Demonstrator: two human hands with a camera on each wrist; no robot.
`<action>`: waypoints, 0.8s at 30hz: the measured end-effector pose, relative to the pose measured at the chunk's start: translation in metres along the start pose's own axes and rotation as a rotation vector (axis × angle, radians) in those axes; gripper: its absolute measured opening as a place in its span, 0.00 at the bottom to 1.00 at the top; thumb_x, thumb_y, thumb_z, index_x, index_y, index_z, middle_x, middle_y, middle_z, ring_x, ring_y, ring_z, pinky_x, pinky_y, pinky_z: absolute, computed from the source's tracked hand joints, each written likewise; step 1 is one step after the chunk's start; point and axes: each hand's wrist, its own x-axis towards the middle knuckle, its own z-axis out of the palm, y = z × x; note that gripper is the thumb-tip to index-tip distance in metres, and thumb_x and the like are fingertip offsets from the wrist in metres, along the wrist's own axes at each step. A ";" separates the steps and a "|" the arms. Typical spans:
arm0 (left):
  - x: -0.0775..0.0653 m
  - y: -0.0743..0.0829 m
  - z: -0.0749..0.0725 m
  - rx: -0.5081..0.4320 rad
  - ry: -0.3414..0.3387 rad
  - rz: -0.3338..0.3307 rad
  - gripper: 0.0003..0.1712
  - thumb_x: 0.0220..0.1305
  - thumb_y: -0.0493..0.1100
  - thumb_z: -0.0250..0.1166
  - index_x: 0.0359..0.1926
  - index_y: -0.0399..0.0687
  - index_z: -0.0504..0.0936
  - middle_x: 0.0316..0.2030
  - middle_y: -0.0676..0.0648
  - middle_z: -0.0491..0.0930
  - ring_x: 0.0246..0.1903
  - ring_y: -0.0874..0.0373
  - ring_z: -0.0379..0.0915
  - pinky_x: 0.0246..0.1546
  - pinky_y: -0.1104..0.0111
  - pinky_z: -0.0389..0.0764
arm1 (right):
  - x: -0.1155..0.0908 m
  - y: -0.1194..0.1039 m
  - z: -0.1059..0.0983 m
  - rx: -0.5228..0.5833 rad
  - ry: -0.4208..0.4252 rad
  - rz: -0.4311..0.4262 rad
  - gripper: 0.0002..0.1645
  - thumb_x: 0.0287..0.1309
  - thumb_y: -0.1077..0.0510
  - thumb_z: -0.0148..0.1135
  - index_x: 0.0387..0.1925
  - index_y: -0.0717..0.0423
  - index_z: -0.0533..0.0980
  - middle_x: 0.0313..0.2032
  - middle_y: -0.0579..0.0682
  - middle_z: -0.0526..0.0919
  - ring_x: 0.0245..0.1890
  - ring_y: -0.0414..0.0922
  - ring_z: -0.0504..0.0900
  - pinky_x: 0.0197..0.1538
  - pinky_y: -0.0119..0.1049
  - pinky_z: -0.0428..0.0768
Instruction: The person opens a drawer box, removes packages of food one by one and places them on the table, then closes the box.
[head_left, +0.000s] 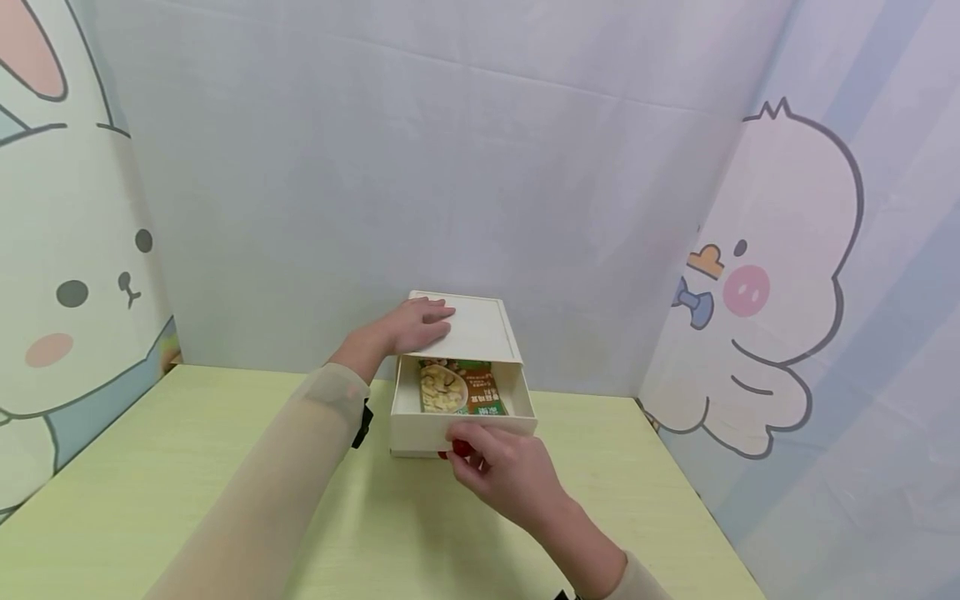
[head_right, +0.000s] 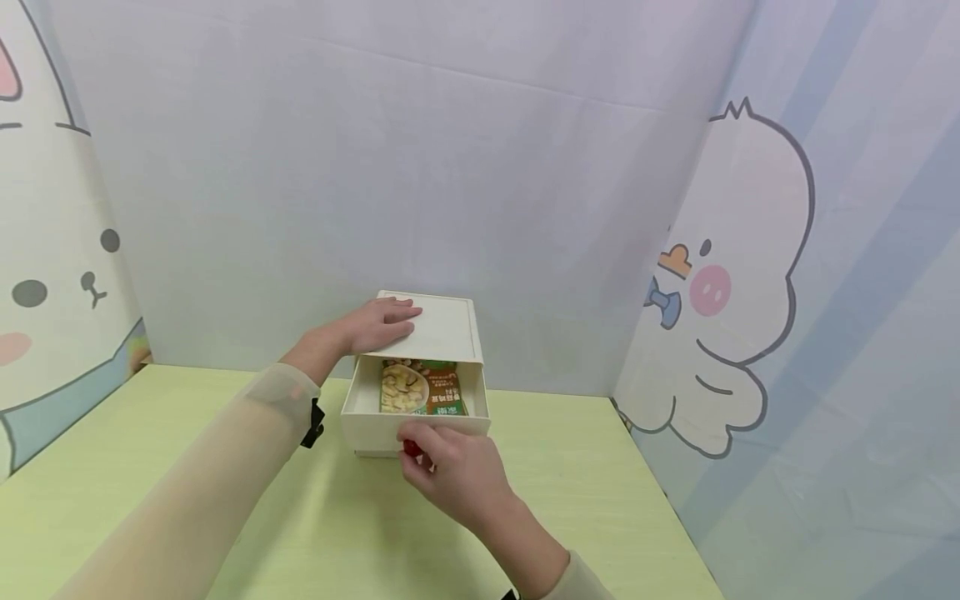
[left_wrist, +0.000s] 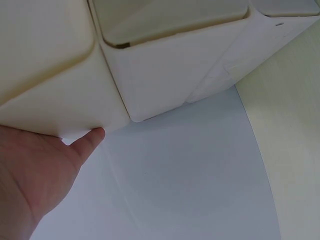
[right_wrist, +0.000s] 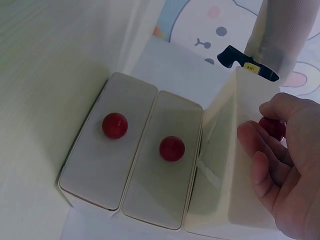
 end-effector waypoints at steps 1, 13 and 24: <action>0.000 0.000 0.000 0.001 -0.002 -0.001 0.34 0.86 0.57 0.46 0.86 0.56 0.64 0.89 0.46 0.52 0.90 0.40 0.35 0.88 0.39 0.44 | 0.000 0.000 0.000 -0.002 0.001 -0.002 0.18 0.55 0.62 0.82 0.45 0.45 0.85 0.37 0.37 0.92 0.28 0.28 0.85 0.34 0.16 0.80; 0.001 -0.001 0.001 0.010 0.005 0.005 0.35 0.86 0.58 0.45 0.86 0.55 0.65 0.89 0.46 0.52 0.90 0.40 0.36 0.88 0.39 0.44 | -0.004 -0.005 -0.003 0.021 0.001 -0.016 0.17 0.55 0.62 0.82 0.45 0.46 0.85 0.35 0.36 0.91 0.28 0.28 0.85 0.33 0.15 0.80; 0.002 -0.001 0.001 -0.001 0.002 -0.006 0.35 0.86 0.58 0.47 0.86 0.55 0.65 0.89 0.45 0.53 0.90 0.39 0.36 0.88 0.39 0.45 | -0.006 -0.007 -0.005 -0.004 -0.014 -0.021 0.18 0.55 0.61 0.82 0.45 0.45 0.85 0.32 0.35 0.89 0.28 0.27 0.82 0.34 0.14 0.79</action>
